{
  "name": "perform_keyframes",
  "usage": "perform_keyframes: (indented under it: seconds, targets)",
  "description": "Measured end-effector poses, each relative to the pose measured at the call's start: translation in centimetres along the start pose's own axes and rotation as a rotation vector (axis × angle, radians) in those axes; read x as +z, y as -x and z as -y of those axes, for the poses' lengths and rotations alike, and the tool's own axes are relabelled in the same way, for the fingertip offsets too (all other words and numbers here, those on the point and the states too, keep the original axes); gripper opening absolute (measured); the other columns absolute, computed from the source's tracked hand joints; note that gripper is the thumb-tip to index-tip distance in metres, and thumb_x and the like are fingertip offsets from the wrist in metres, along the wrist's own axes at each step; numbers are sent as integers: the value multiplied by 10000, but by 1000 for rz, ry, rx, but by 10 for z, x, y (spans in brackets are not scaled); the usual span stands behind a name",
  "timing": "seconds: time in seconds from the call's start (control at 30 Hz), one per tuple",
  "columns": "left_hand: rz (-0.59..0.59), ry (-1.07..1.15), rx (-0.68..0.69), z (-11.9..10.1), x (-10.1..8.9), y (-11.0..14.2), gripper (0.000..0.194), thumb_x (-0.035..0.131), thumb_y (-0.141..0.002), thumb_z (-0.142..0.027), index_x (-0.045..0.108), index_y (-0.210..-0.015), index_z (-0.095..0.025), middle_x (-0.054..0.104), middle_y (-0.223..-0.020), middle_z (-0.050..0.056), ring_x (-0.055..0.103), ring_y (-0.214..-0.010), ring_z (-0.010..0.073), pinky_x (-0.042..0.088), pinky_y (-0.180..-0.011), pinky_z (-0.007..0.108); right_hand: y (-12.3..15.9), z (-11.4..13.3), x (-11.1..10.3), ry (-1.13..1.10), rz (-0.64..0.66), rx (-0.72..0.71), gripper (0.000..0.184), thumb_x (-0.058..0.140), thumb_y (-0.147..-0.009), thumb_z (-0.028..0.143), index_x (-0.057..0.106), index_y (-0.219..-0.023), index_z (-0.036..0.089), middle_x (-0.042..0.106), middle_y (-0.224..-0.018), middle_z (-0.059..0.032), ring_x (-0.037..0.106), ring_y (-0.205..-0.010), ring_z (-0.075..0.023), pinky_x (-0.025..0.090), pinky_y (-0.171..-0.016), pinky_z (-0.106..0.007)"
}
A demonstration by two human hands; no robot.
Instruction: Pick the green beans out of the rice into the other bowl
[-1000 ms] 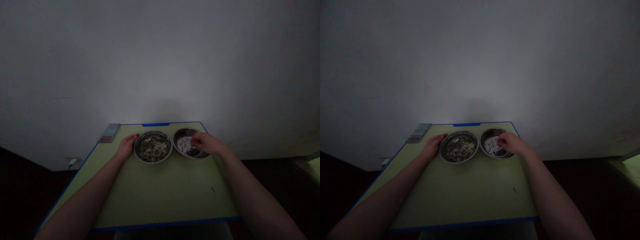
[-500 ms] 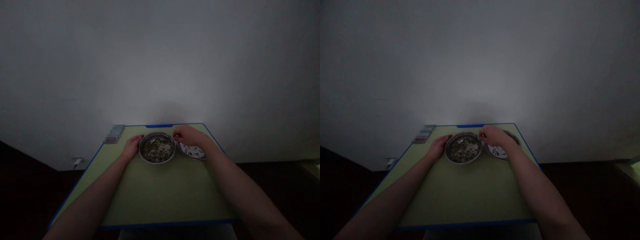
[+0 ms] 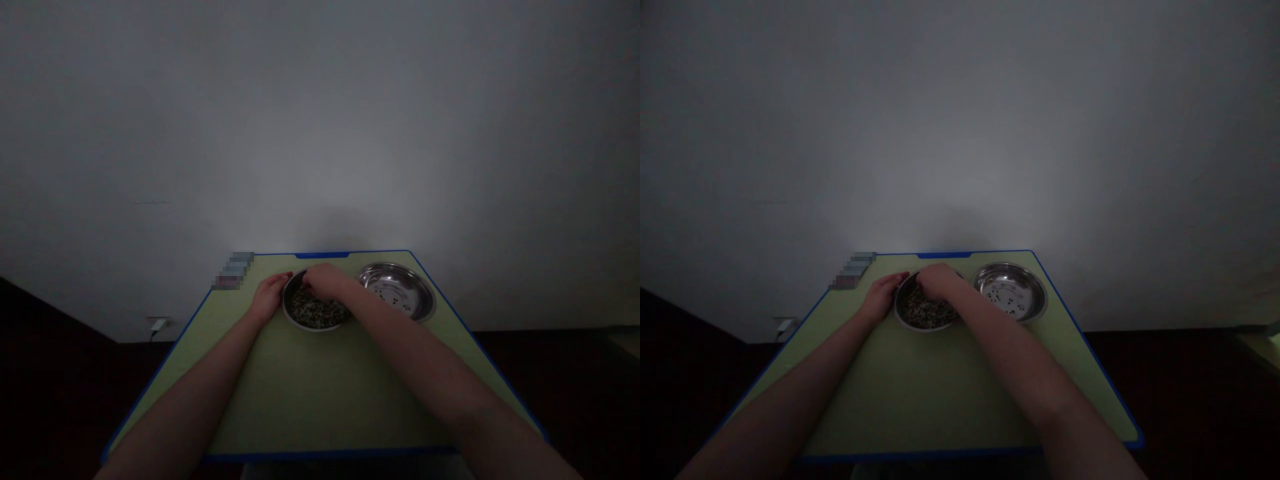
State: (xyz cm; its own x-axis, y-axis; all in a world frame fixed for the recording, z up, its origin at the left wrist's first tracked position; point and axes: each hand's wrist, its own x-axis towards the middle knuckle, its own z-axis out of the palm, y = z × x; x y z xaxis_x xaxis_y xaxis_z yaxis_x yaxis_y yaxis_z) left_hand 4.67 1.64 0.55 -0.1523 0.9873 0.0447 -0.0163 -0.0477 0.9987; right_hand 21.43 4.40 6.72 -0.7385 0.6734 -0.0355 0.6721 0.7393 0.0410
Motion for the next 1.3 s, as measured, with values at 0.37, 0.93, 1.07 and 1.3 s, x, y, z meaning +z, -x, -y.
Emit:
perform_keyframes:
  seconds: [0.37, 0.93, 1.07, 1.3]
  targets:
    - [15, 37, -17, 2, 1, -1, 460, 671, -586, -457, 694, -910, -132, 716, -841, 70, 633, -845, 236, 451, -835, 360, -20, 7, 13, 57, 61, 24, 260, 493, -778, 186, 673, -955, 125, 665, -999, -172, 619, -920, -265, 478, -771, -360]
    - [-1, 0, 5, 1, 2, -1, 444, 661, -593, -467, 703, -893, -144, 718, -849, 66, 634, -833, 237, 463, -809, 350, -11, -4, 0, 11, 100, 39, 274, 493, -764, 198, 688, -955, 173, 682, -991, -126, 629, -894, -224, 460, -744, -278]
    - [-3, -15, 3, 0, 2, 0, 459, 663, -598, -471, 701, -912, -140, 716, -868, 73, 631, -852, 243, 453, -834, 364, -12, -5, 1, 14, 95, 24, 268, 501, -753, 210, 694, -936, 173, 683, -983, -132, 629, -889, -233, 460, -743, -292]
    - [4, -3, 4, -3, 2, 1, 492, 690, -564, -498, 705, -888, -128, 714, -870, 89, 631, -861, 258, 447, -845, 379, -16, 2, 8, 24, 102, 36, 270, 533, -743, 204, 684, -958, 144, 668, -1018, -157, 624, -919, -250, 474, -762, -315]
